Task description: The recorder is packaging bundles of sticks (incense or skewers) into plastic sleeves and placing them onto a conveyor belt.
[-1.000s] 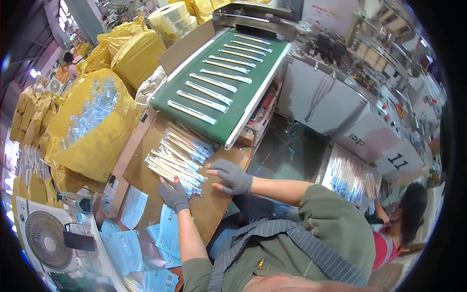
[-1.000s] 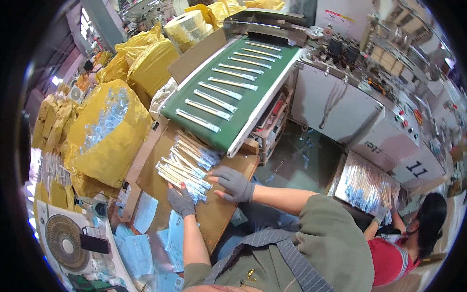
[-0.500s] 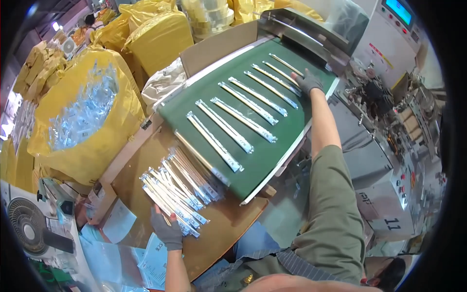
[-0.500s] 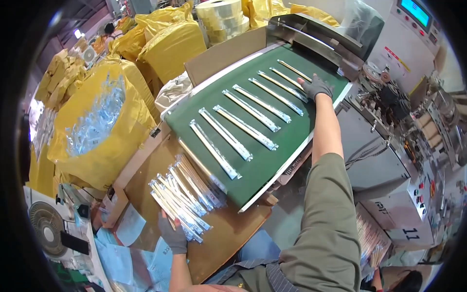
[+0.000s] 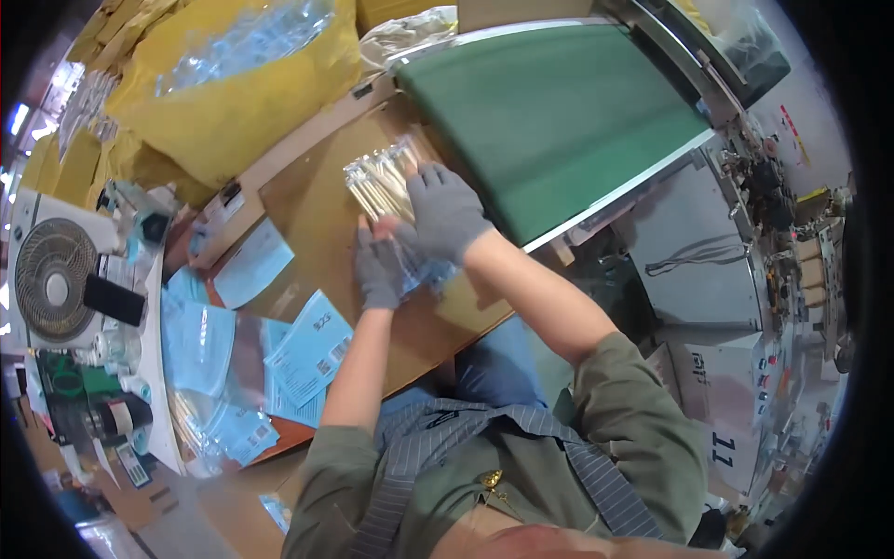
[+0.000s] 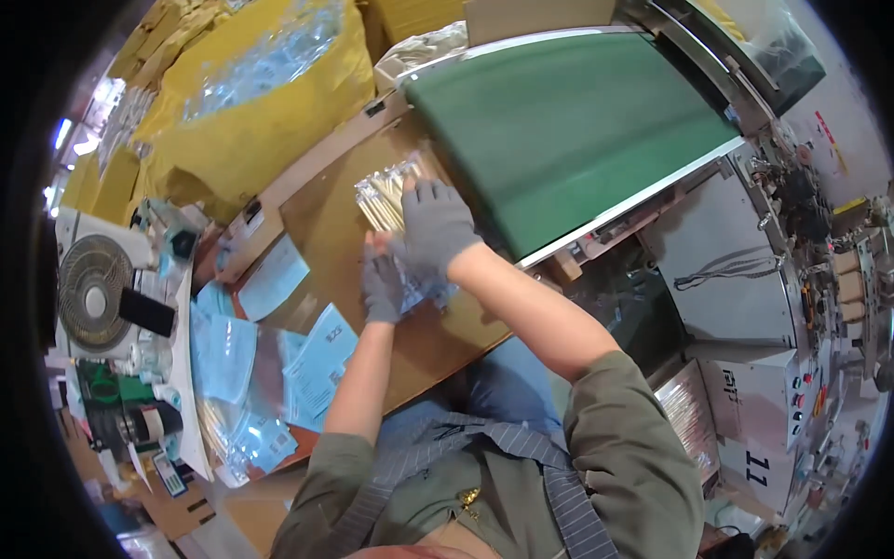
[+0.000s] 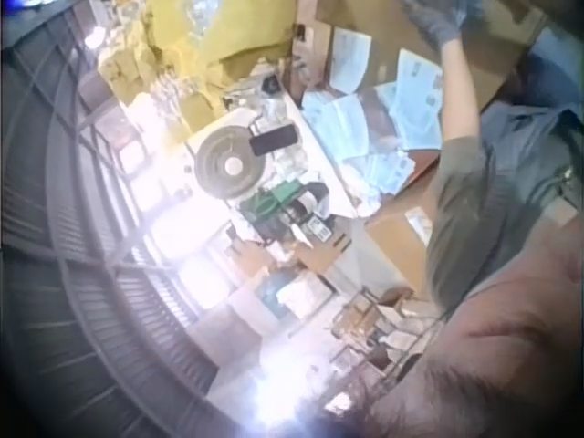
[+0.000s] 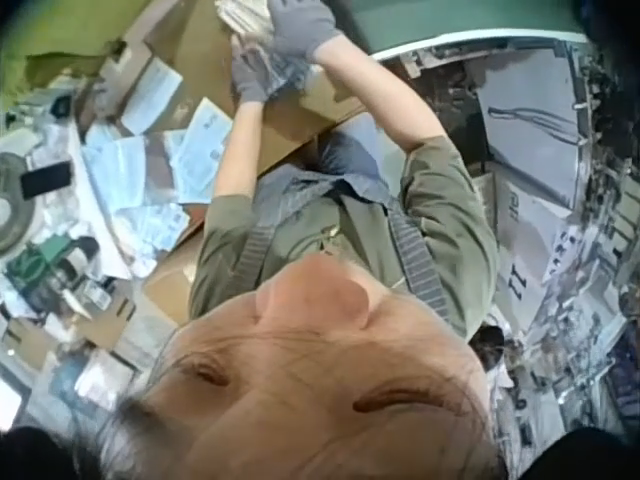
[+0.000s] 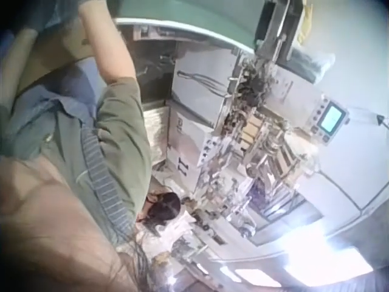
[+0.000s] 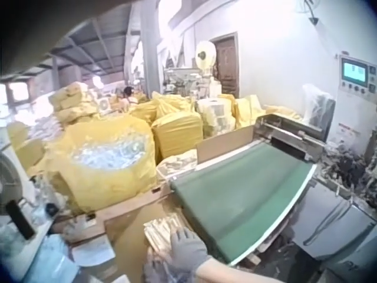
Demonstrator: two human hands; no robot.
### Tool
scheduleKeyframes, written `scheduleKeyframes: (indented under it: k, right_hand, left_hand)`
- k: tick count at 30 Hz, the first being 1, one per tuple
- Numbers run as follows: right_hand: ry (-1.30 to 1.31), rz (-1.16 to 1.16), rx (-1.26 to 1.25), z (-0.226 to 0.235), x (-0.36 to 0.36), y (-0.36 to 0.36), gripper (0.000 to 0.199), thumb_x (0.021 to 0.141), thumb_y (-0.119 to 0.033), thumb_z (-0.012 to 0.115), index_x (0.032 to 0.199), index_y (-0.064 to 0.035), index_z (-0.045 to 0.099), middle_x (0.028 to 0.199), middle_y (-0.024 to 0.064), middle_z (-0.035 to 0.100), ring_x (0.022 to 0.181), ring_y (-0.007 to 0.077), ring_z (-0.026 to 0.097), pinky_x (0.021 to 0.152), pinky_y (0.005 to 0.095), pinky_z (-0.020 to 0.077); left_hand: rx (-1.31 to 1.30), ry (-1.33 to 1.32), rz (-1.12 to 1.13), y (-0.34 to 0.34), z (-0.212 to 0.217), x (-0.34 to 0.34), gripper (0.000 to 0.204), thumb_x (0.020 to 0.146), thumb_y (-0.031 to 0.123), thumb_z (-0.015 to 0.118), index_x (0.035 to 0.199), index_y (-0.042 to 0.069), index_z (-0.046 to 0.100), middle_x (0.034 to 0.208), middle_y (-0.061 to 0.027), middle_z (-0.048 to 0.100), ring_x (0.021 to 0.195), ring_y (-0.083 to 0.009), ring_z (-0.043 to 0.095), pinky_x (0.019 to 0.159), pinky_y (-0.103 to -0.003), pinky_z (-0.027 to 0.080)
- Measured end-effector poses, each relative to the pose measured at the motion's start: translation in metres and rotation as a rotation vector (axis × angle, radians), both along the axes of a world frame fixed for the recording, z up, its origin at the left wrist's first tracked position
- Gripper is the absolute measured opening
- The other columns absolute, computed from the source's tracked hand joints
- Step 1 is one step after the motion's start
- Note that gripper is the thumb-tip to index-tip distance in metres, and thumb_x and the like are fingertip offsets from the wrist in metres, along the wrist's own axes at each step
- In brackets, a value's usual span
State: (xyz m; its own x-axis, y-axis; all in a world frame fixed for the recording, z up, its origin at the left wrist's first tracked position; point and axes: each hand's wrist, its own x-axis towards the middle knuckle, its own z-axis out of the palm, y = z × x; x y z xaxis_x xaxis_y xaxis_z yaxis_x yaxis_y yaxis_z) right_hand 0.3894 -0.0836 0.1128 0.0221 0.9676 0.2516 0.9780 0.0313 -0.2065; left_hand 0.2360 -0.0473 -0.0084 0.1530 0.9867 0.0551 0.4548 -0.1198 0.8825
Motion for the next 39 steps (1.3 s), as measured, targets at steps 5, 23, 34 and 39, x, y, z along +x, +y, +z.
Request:
scheduleKeyframes:
  k: [5, 23, 34, 39]
  right_hand:
    - [0.794, -0.629, -0.265, -0.075, 0.057, 0.058, 0.086, 0.079, -0.064, 0.053, 0.128, 0.0054, 0.043, 0.127, 0.0265, 0.050, 0.116, 0.0350, 0.053, 0.095, 0.0381, 0.0432]
    - [1.559, 0.424, -0.003, 0.037, -0.061, -0.028, 0.119, 0.060, -0.022, 0.087, 0.148, -0.0055, 0.009, 0.132, 0.0124, 0.044, 0.117, 0.0212, 0.049, 0.097, 0.0339, 0.0408]
    - [1.019, 0.484, 0.189, 0.070, -0.110, -0.109, 0.063, 0.075, -0.020, 0.075, 0.129, -0.0033, 0.048, 0.121, 0.0150, 0.055, 0.105, 0.0217, 0.057, 0.085, 0.0302, 0.0470]
    - [1.927, 0.588, -0.685, -0.007, -0.094, -0.127, 0.026, 0.077, -0.015, 0.066, 0.097, 0.0017, 0.062, 0.098, 0.0154, 0.063, 0.094, 0.0248, 0.062, 0.079, 0.0336, 0.0507]
  left_hand:
    - [-0.286, -0.285, 0.072, -0.008, 0.060, 0.040, 0.095, 0.088, 0.060, 0.048, 0.140, -0.014, 0.019, 0.133, -0.0264, 0.046, 0.123, -0.0320, 0.045, 0.104, -0.034, 0.033]
    - [-0.025, -0.810, -0.563, -0.020, 0.136, -0.072, 0.088, 0.060, 0.016, 0.086, 0.132, 0.003, 0.037, 0.121, -0.0087, 0.054, 0.107, -0.0192, 0.055, 0.092, -0.033, 0.045]
    - [-0.469, -0.605, -0.765, -0.112, 0.111, -0.116, 0.052, 0.072, 0.023, 0.075, 0.116, 0.006, 0.055, 0.111, -0.0071, 0.060, 0.102, -0.0189, 0.058, 0.089, -0.033, 0.048]
    - [-0.523, -1.080, -0.434, -0.177, 0.083, -0.115, 0.061, 0.075, 0.040, 0.072, 0.118, 0.001, 0.055, 0.118, -0.0131, 0.058, 0.109, -0.0250, 0.056, 0.094, -0.038, 0.045]
